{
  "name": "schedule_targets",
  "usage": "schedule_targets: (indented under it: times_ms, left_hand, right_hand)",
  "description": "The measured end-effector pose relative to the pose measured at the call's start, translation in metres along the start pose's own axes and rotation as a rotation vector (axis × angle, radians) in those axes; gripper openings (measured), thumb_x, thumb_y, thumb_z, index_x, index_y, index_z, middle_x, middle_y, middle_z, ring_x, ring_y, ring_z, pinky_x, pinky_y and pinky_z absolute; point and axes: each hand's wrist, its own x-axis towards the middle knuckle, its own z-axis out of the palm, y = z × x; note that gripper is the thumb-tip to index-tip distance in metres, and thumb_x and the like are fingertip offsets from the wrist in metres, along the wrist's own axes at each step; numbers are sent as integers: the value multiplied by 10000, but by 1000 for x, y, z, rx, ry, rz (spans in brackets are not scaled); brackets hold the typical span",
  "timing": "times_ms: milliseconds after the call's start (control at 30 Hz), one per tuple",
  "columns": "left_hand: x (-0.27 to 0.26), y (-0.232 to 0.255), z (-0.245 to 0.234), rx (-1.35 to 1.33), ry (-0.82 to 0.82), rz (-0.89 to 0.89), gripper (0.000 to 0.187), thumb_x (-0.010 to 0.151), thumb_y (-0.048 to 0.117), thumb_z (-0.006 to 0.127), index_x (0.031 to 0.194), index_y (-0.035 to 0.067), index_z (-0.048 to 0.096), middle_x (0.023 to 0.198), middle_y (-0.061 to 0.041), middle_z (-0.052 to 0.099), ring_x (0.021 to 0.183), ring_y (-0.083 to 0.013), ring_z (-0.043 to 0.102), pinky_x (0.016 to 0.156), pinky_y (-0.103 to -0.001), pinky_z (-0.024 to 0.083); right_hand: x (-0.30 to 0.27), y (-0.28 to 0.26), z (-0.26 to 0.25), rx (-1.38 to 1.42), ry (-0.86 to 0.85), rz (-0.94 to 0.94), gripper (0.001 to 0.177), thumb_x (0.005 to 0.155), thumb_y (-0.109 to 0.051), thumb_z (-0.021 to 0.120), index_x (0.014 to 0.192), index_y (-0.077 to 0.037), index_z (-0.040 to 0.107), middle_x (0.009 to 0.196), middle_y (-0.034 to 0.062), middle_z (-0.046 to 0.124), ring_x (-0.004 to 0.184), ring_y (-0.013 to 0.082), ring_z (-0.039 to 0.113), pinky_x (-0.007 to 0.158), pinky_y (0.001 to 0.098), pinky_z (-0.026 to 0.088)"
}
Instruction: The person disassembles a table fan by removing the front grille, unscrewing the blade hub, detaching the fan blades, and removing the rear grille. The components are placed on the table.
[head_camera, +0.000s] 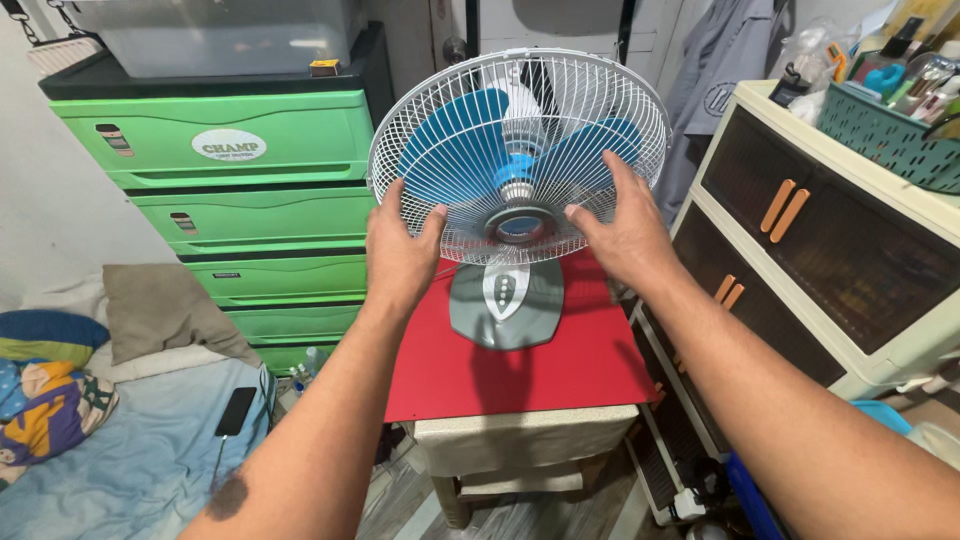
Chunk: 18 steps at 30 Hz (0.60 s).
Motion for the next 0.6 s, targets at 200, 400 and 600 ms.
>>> schedule_targets:
  times_ms: [200, 400, 600]
  left_hand:
    - [0, -1, 0, -13, 25, 57, 705, 918, 325, 734, 1477, 0, 453, 1377, -286, 545, 1287, -427, 533, 1081, -480, 421]
    - [4, 0, -2, 1, 12, 33, 718, 908, 345, 736, 1473, 3, 455, 1360, -273, 555, 1280, -408, 547, 1081, -470, 430]
    - [5, 1, -4, 2, 11, 42, 703, 913, 342, 729, 1473, 12, 462, 1360, -269, 561, 1273, -407, 552, 1077, -470, 435]
  right_hand:
    - [-1, -4, -3, -5, 24, -46, 834, 895, -296, 764, 1543, 22, 346, 1548, 267, 421, 1462, 382, 400, 1205, 444, 319]
    - [1, -7, -4, -18, 6, 2, 844, 879, -301, 774, 1536, 12, 345, 1535, 265, 416, 1447, 381, 394, 1188, 440, 314]
    - [2, -8, -2, -27, 6, 6, 842, 888, -311, 767, 1544, 1, 342, 1537, 257, 425, 1455, 376, 401, 1205, 436, 317]
